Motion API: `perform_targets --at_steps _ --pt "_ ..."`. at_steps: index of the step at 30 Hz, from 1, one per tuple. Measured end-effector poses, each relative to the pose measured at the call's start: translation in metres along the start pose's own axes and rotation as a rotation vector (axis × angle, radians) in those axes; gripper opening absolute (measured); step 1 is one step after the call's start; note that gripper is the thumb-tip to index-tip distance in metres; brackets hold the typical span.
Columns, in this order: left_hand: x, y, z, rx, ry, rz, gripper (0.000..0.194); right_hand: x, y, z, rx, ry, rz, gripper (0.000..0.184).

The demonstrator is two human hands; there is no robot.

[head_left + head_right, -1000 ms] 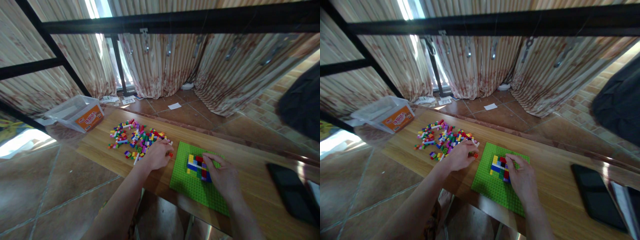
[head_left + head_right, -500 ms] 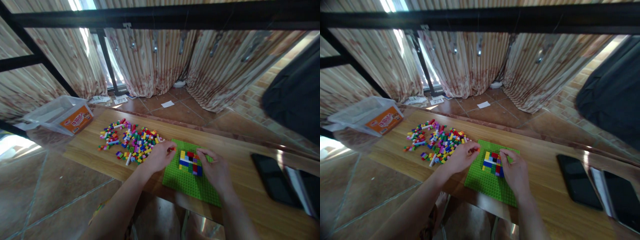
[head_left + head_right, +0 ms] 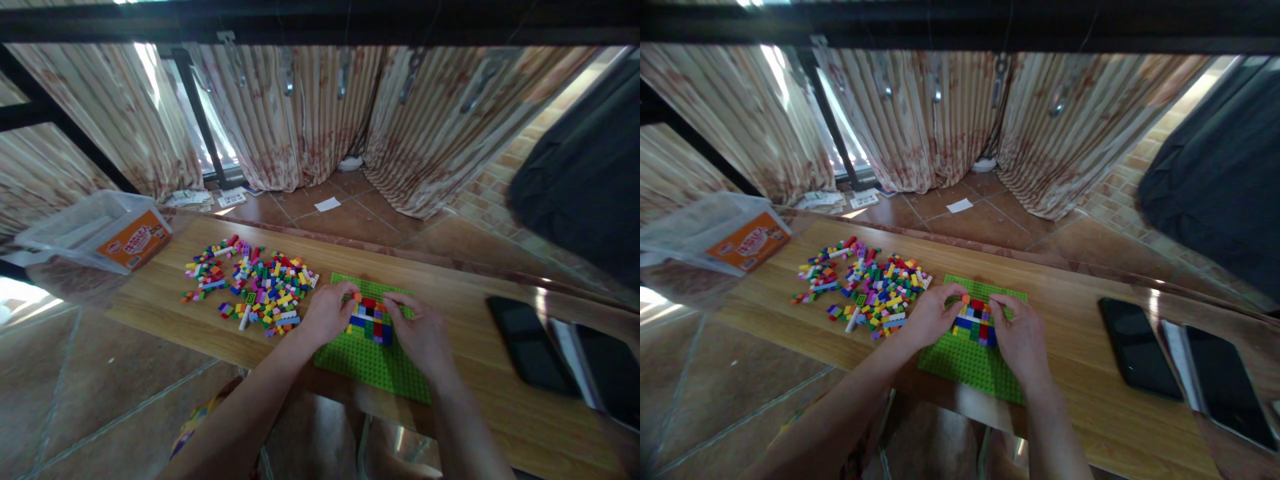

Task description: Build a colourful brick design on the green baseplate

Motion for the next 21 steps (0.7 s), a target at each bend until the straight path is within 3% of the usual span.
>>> perform_targets --at_steps 12,21 --pt "0.002 -0.003 -0.004 0.053 0.034 -0.004 0.019 -0.003 0.005 -0.008 -0.004 0.041 0.047 0.031" --pt "0.005 0.002 -0.002 -0.010 -0.007 0.033 0.021 0.001 0.028 -0.030 0.070 0.063 0.148 0.031"
Point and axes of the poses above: each hand's wrist, its own x-axis towards the middle knuckle, its own z-axis out of the back of the hand, y = z × x, the point moved 10 cm from there along x, towards the middle knuckle, and after that the axes turned 14 degrees about -x, right-handed, at the moved point
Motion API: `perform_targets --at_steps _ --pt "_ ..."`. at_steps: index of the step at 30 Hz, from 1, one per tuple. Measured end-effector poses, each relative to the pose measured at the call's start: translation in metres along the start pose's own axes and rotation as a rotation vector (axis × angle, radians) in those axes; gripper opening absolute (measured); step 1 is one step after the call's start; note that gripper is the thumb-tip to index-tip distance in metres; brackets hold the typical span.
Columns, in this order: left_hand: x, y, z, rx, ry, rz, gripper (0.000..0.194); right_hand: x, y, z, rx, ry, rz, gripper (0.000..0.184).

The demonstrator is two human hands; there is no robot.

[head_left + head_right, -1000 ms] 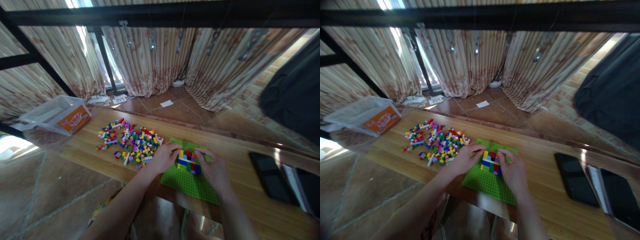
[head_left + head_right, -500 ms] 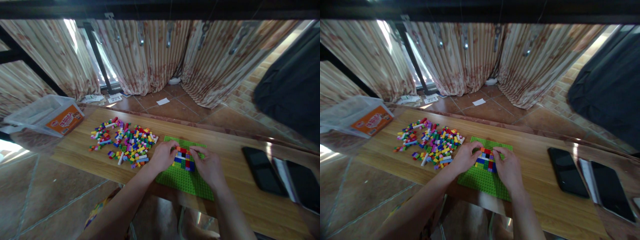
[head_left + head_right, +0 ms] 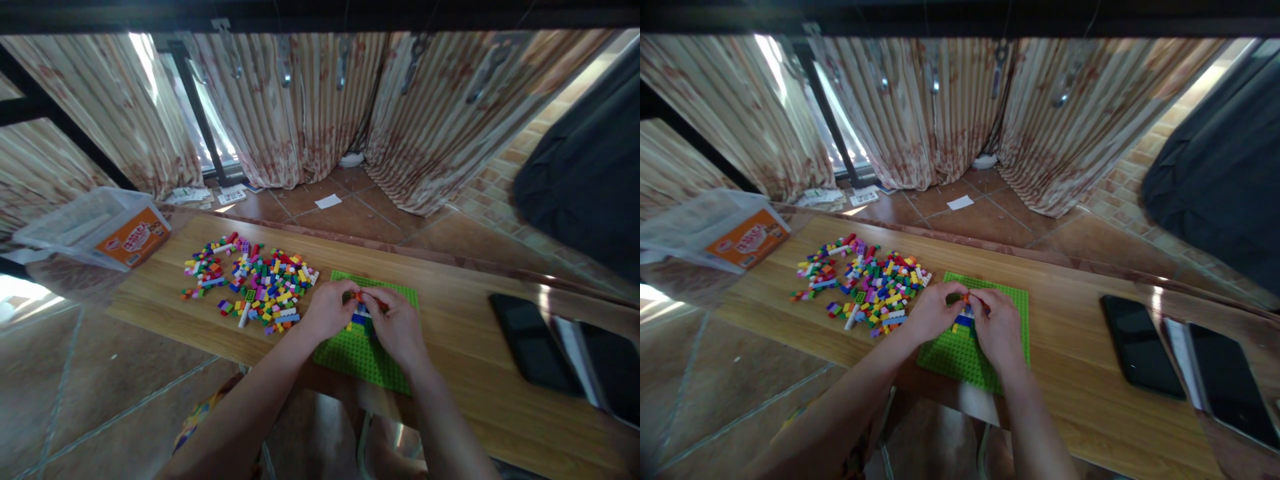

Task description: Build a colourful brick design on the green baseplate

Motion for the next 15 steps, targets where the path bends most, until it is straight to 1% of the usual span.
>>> perform_targets --at_steps 5,11,15 --pt "0.001 0.003 0.000 -0.046 -0.009 0.039 0.022 0.001 -0.011 -0.007 0.065 0.030 -0.141 0.030" --pt "0.001 0.005 0.000 -0.068 0.022 0.066 0.025 0.002 -0.015 -0.008 0.051 0.027 -0.211 0.029" --pt "0.000 0.007 -0.001 -0.054 0.036 0.055 0.029 0.004 -0.021 -0.012 0.063 0.041 -0.258 0.030"
Point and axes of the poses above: each hand's wrist, its own x-axis towards the middle knuckle, its own z-axis out of the back of the hand, y = z × x, the point moved 10 cm from there along x, towards the middle knuckle, and after that the axes turned 14 degrees about -x, right-handed, at the moved point
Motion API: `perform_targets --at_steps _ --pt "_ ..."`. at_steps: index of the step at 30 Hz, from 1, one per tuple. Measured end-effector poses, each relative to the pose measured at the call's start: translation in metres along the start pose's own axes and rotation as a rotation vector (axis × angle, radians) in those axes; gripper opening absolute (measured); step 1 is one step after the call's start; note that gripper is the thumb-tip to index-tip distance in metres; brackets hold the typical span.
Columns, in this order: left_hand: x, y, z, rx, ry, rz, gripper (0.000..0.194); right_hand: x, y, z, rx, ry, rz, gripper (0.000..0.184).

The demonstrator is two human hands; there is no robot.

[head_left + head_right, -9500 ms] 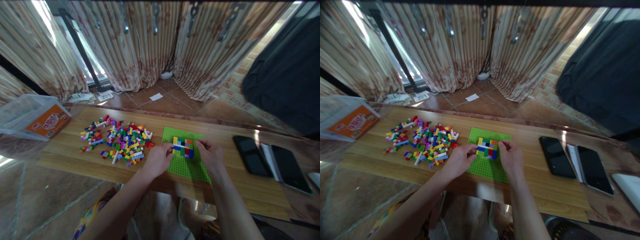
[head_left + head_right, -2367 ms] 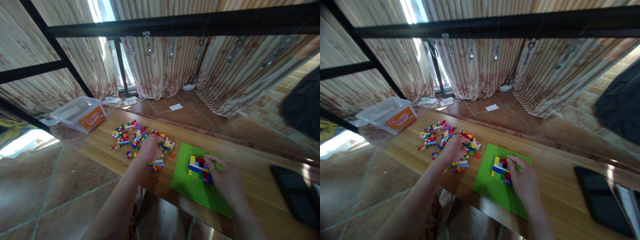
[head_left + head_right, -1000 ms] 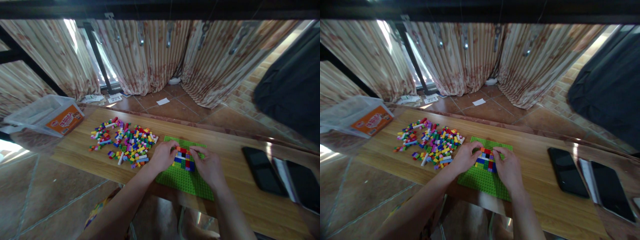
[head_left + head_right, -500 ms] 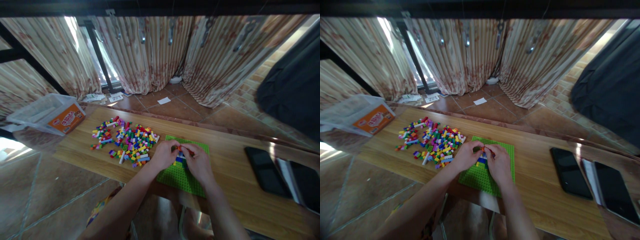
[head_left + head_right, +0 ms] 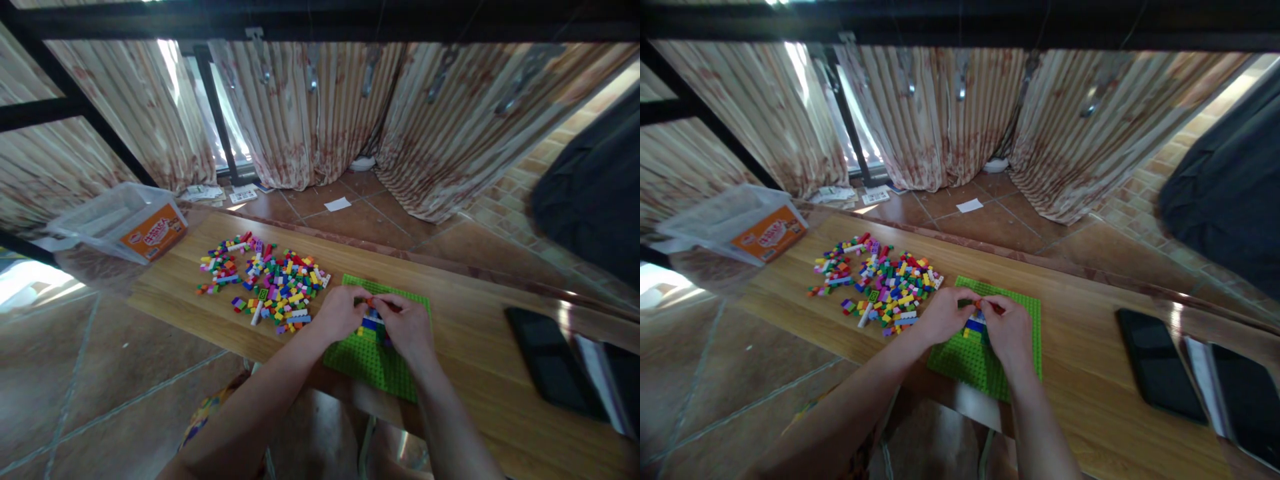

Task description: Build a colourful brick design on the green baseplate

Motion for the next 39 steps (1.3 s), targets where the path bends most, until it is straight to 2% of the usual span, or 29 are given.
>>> perform_targets --at_steps 5,8,11,16,18,20,23,27,32,39 --pt "-0.008 -0.006 -0.005 0.072 0.012 -0.075 0.032 0.002 -0.004 -0.003 0.057 0.015 0.016 0.031" --pt "-0.015 -0.010 0.007 0.116 -0.045 -0.101 0.035 0.000 -0.009 -0.004 0.147 0.026 0.007 0.033" --pt "-0.019 -0.007 0.036 0.118 -0.126 -0.092 0.035 0.000 -0.019 0.000 0.208 0.005 -0.030 0.036" --pt "-0.020 0.014 0.105 0.103 -0.298 0.004 0.031 0.002 -0.033 0.013 0.190 -0.068 -0.113 0.037" --pt "-0.021 0.020 0.123 0.143 -0.311 0.032 0.030 0.001 -0.031 0.014 0.144 -0.067 -0.111 0.036" --pt "-0.022 0.021 0.131 0.207 -0.281 0.040 0.029 0.000 -0.028 0.012 0.104 -0.056 -0.100 0.036" --pt "-0.024 0.019 0.128 0.299 -0.186 0.035 0.027 0.000 -0.024 0.011 0.066 -0.056 -0.073 0.038" --pt "-0.024 0.017 0.110 0.396 -0.068 0.010 0.025 0.000 -0.023 0.011 0.009 -0.066 -0.069 0.040" --pt "-0.023 0.015 0.094 0.545 -0.050 -0.030 0.024 0.000 -0.023 0.010 -0.008 -0.049 -0.082 0.039" --pt "-0.024 0.017 0.095 0.612 -0.058 0.029 0.021 0.000 -0.025 0.012 -0.006 -0.037 -0.089 0.039"
Point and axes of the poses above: each hand's wrist, its own x-axis towards the middle knuckle, its own z-axis out of the back of the hand, y = z × x, the point moved 10 cm from there along x, towards the middle knuckle, and after that the axes turned 14 degrees about -x, right-handed, at the moved point
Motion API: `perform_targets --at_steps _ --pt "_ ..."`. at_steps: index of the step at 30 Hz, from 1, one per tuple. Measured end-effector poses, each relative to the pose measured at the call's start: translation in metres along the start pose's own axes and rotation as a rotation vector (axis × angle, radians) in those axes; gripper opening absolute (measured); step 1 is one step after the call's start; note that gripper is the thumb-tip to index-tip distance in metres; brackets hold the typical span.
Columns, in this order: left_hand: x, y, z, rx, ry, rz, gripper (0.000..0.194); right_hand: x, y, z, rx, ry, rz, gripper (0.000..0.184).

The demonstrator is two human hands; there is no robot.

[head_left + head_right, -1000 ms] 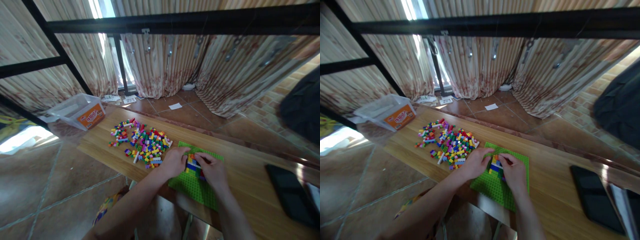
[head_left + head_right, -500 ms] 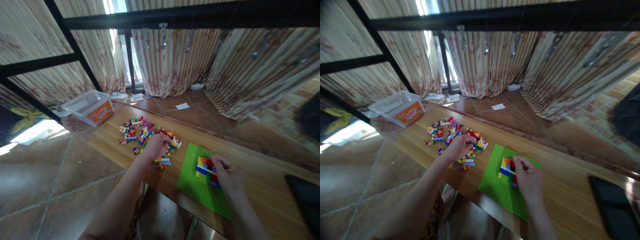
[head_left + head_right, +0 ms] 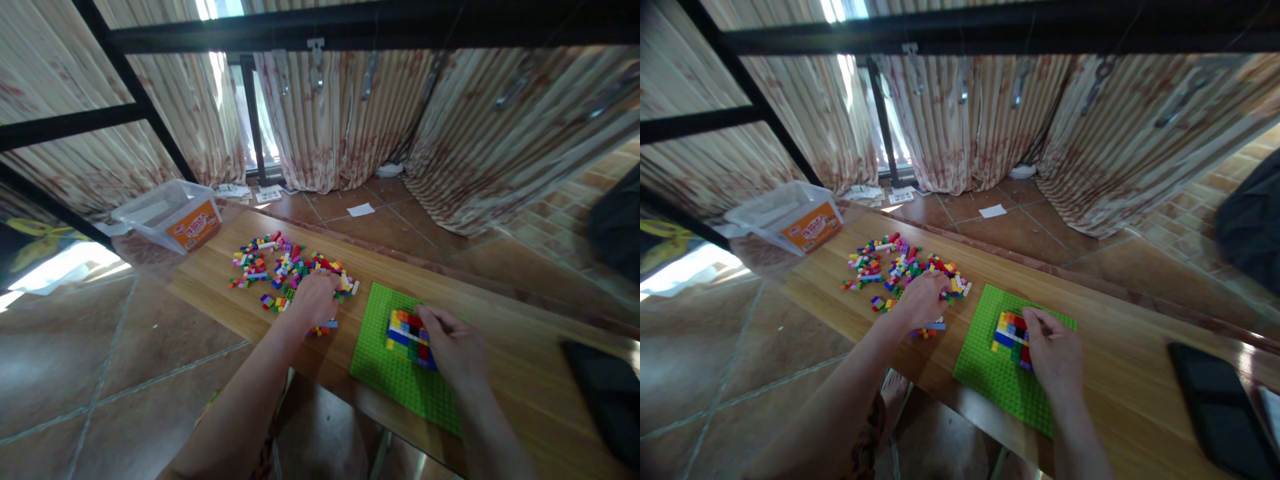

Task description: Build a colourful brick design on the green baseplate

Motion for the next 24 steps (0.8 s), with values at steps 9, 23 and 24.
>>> perform_targets --at_steps 9,23,24 --pt "0.001 -0.006 0.009 -0.227 -0.022 -0.099 0.022 -0.003 0.011 0.004 0.063 -0.032 0.041 0.036" --pt "-0.006 -0.062 -0.015 -0.879 0.017 -0.249 0.039 -0.038 0.079 -0.015 0.276 0.155 0.354 0.026" --pt "-0.007 -0.063 -0.016 -0.871 0.013 -0.241 0.038 -0.037 0.078 -0.015 0.298 0.164 0.341 0.025"
Point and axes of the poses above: each hand's wrist, its own x-axis towards the middle knuckle, its own z-axis out of the back of the hand, y = z × x, the point moved 10 cm from there along x, towards the middle knuckle, and after that the axes turned 14 degrees about -x, right-handed, at the moved point
